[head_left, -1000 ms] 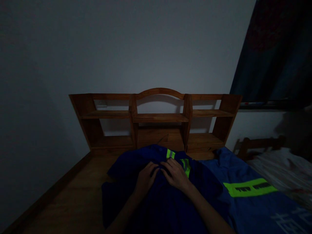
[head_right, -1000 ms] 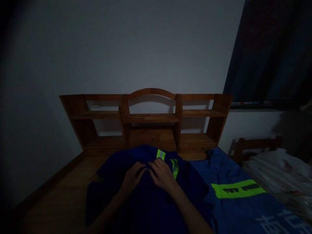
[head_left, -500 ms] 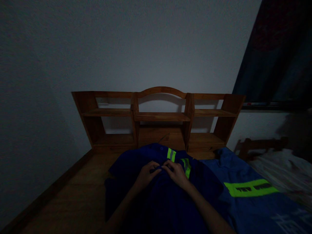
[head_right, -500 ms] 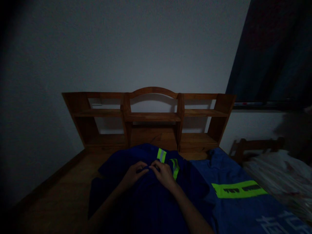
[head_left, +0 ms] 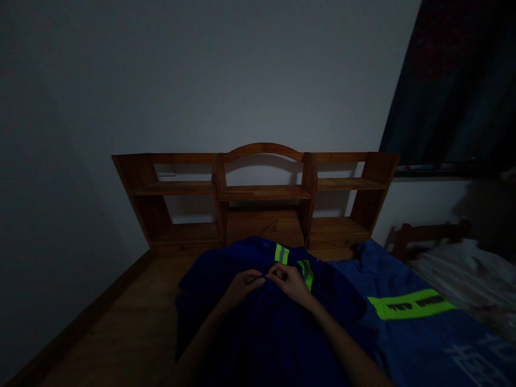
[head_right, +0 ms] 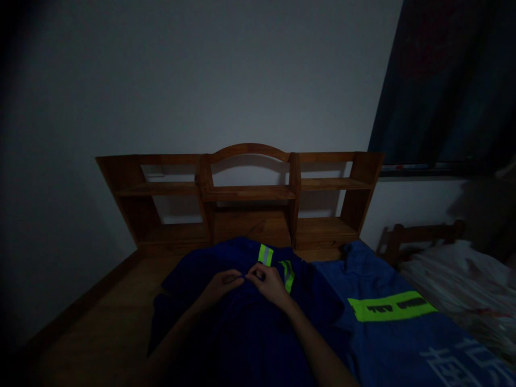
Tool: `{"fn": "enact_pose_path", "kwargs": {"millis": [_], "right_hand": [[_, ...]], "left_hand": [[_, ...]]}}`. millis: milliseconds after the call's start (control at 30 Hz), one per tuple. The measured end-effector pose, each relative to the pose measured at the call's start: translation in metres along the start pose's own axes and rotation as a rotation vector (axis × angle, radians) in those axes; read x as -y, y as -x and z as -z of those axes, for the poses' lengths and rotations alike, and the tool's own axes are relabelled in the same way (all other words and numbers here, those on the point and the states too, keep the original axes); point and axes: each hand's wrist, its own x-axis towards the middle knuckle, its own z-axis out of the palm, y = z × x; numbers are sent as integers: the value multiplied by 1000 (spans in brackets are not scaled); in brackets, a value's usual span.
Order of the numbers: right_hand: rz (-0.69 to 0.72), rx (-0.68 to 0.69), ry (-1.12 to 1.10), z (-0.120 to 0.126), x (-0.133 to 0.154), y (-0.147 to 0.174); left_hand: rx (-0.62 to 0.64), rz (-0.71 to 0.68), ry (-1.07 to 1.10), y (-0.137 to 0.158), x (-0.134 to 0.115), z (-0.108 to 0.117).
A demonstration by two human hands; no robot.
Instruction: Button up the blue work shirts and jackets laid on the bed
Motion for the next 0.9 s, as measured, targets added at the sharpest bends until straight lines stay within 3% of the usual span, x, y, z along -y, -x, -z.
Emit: {"fn": "enact_pose_path", "kwargs": {"millis": [433, 733, 900], "right_hand": [[-49, 57, -140, -1, -10, -1], [-39, 80, -123, 1, -11, -2], [-25, 77, -118, 2, -12, 0]], "left_hand": [[-57, 27, 45, -3, 9, -3], [-78, 126, 75, -2, -5, -4], [-75, 65, 22, -2, 1, -6]]}}
